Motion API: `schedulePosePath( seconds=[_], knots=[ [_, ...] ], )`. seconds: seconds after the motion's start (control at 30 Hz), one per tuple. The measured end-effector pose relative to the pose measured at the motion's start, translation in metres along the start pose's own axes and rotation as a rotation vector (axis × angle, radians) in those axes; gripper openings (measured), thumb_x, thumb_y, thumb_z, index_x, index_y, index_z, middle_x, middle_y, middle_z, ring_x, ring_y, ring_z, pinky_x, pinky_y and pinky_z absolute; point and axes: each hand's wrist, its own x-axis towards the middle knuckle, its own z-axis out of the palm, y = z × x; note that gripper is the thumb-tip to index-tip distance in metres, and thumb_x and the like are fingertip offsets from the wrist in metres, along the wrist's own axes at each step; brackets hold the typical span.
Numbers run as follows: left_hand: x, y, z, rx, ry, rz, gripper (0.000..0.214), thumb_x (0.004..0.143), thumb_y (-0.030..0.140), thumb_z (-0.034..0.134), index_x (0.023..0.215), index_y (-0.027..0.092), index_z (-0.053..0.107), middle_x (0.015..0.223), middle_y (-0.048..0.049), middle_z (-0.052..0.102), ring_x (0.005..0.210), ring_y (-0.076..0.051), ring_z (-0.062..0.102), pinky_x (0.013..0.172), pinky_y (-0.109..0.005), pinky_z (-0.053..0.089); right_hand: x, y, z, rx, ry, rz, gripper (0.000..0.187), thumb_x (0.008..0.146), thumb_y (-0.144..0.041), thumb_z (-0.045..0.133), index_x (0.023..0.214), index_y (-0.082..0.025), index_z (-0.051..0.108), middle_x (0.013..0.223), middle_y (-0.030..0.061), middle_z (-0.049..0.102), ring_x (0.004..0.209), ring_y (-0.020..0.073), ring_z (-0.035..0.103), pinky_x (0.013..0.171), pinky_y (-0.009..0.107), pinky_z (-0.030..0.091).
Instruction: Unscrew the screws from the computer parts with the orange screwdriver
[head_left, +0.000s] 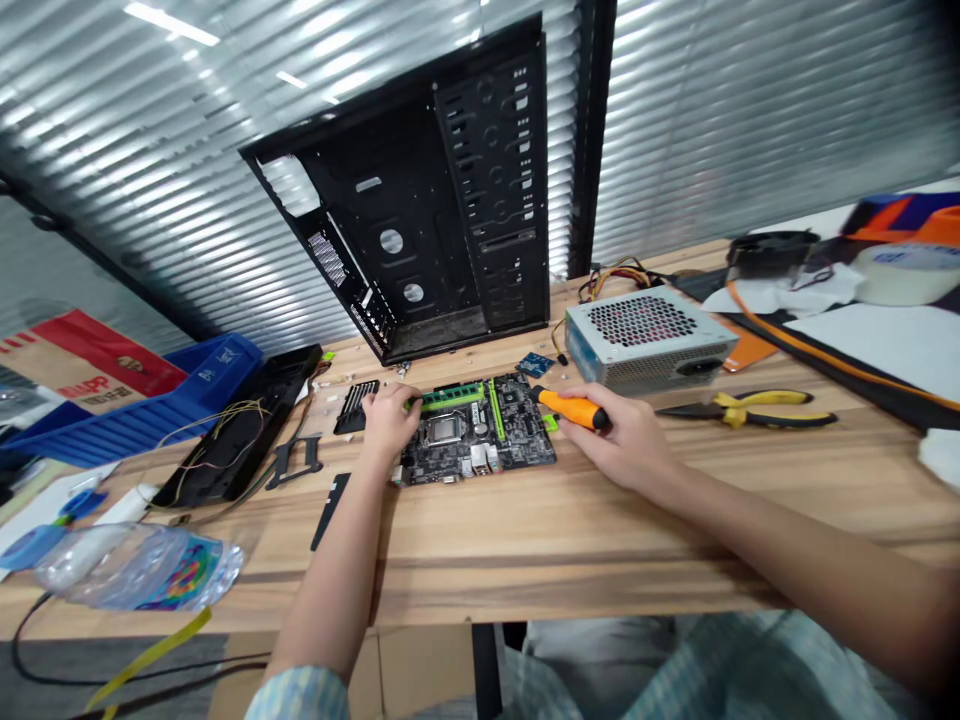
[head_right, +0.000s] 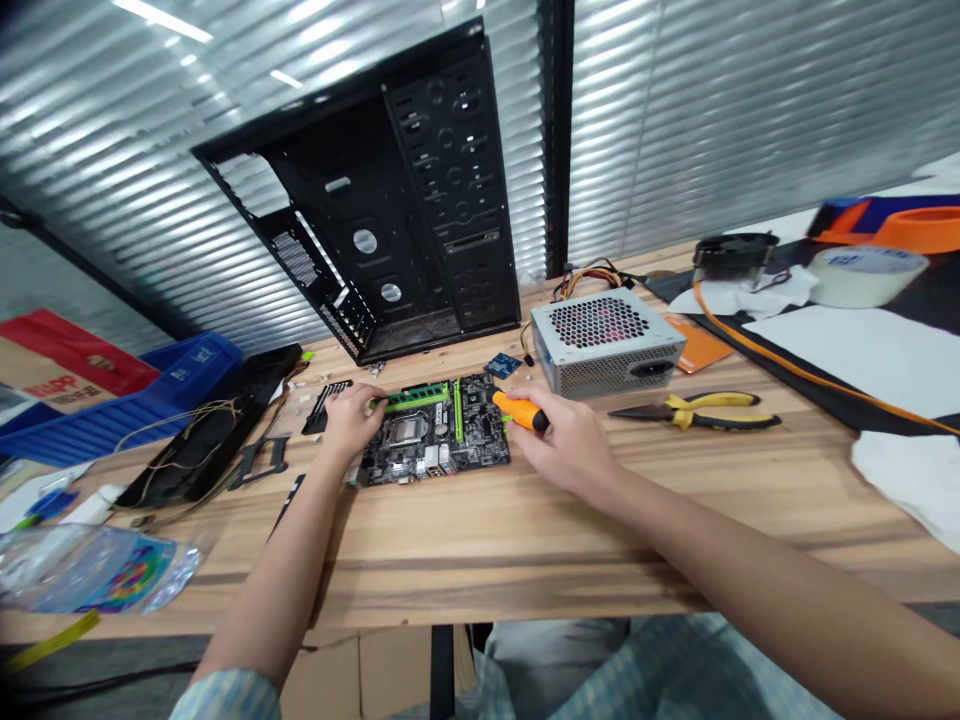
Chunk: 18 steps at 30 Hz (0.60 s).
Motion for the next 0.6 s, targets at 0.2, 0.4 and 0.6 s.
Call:
schedulePosePath(
  seconds=[0.2, 0.4, 0.6],
  knots=[
    [0.0003, 0.0004, -0.0005, -0.005, -0.005, -0.005, 0.01, 0.084, 0.02, 0.057, 0.088, 0.024, 0.066, 0.1, -0.0044, 0.073, 0.103, -0.025, 0.063, 0.09, -0.042, 0.034, -0.0002, -0.0001, 0.0001, 0.008, 0.005, -0.009, 0.028, 0.082, -0.034, 0.062, 0.108, -0.022, 0.067, 0.093, 0.0052, 0.076, 0.052, 0.0149, 0.06, 0.056, 0.028, 0.046],
    [0.0002, -0.0007, 0.0003, -0.013, -0.009, 0.006, 0.011, 0.083, 0.02, 0.057, 0.088, 0.024, 0.066, 0.101, -0.0037, 0.072, 0.103, -0.024, 0.063, 0.09, -0.042, 0.035, 0.0006, -0.0024, 0.0001, -0.007, 0.035, -0.029, 0.029, 0.083, -0.038, 0.063, 0.107, -0.022, 0.067, 0.087, 0.0046, 0.076, 0.051, 0.0144, 0.059, 0.055, 0.028, 0.046],
    [-0.0005, -0.0026, 0.0019, -0.004, 0.006, 0.018, 0.012, 0.084, 0.022, 0.058, 0.092, 0.024, 0.067, 0.103, -0.0045, 0.072, 0.102, -0.024, 0.063, 0.088, -0.041, 0.035, -0.0001, -0.0021, 0.001, 0.022, 0.046, 0.032, 0.031, 0.085, -0.043, 0.063, 0.109, -0.023, 0.066, 0.085, 0.0045, 0.074, 0.053, 0.0153, 0.06, 0.055, 0.028, 0.046]
  ],
)
